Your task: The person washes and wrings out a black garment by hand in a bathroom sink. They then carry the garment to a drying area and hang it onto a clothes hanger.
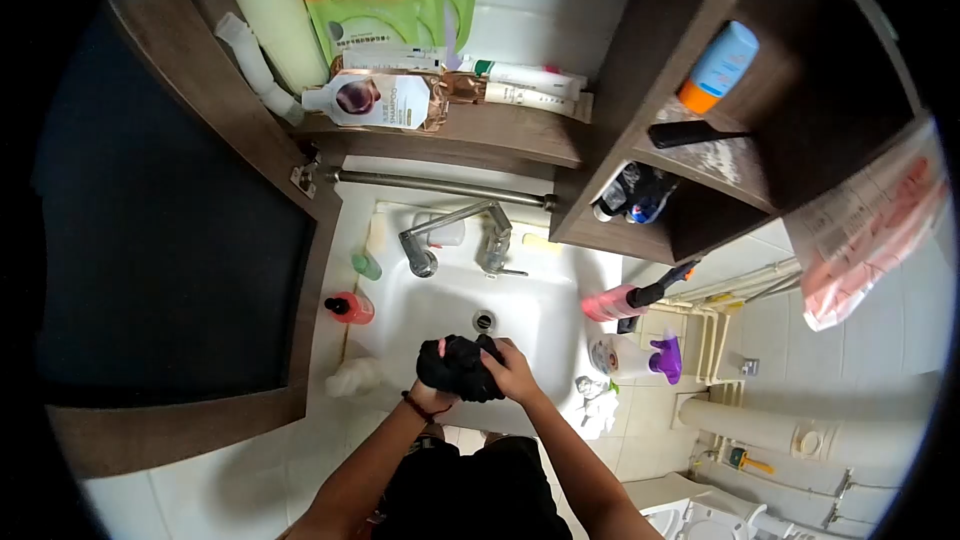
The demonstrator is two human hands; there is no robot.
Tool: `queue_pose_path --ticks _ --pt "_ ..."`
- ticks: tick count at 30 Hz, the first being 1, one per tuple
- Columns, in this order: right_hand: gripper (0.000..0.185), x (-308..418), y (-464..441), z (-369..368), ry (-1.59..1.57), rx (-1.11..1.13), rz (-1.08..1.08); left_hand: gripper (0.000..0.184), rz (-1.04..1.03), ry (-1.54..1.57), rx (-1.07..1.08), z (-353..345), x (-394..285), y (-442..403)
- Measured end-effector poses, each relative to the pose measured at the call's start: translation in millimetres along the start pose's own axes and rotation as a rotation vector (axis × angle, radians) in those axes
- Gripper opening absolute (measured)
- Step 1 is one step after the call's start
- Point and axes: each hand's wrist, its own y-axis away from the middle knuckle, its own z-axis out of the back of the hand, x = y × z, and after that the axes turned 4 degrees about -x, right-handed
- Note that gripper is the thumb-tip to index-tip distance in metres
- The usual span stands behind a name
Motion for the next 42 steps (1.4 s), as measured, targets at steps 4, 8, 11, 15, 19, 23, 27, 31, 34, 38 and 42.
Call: queue_pose_path --ticks 4,8,11,15,19,23,27,31,34,38,42 --pt "0.036 -48.1 -35.7 17.9 -0.409 -0.105 -0.162 0.035 -0.297 -0.436 0.083 101.3 36.3 -15.5" --pt "0.027 -99.4 -75.9 21.6 0.506 -0.049 -0.024 0.033 -0.007 0.547 0.296 61.4 15.1 20.8" --pt "0.022 -110.3 -97.1 11.4 0.62 -0.039 0.034 0.032 -0.039 0.527 0.192 60.9 20.0 30.1" --pt "0.021 -104.9 -108.2 -1.2 0.805 -0.049 0.076 0.04 -0.011 0.667 0.152 85.2 36.2 35.2" --pt "0.019 -112.9 -118.3 -5.2 0.88 -0.088 0.078 0.042 0.022 0.604 0.079 78.1 29.5 31.2" --pt "0.019 -117.3 -122.5 -9.2 0.822 -0.102 0.085 0.035 0.009 0.546 -0.095 90.5 32.5 13.9" --pt "0.023 -107.8 -123.1 -10.3 0.863 -0.105 0.012 0.043 -0.002 0.566 -0.136 91.6 27.4 4.7" --pt "0.027 -107.5 -132.7 -9.2 0.836 -0.113 -0.064 0.042 0.008 0.561 -0.174 91.6 22.6 1.8" --pt "0.025 -103.5 -137.2 -12.4 0.932 -0.04 -0.108 0.04 -0.083 0.519 0.004 93.4 21.3 -2.8" --pt "0.025 -92.5 -141.5 -8.2 0.866 -0.024 -0.113 0.04 -0.076 0.53 -0.004 99.4 24.8 -4.2" --pt "0.028 -89.3 -153.7 -1.5 0.615 0.103 -0.346 0.041 -0.104 0.547 0.046 104.4 23.0 -2.8"
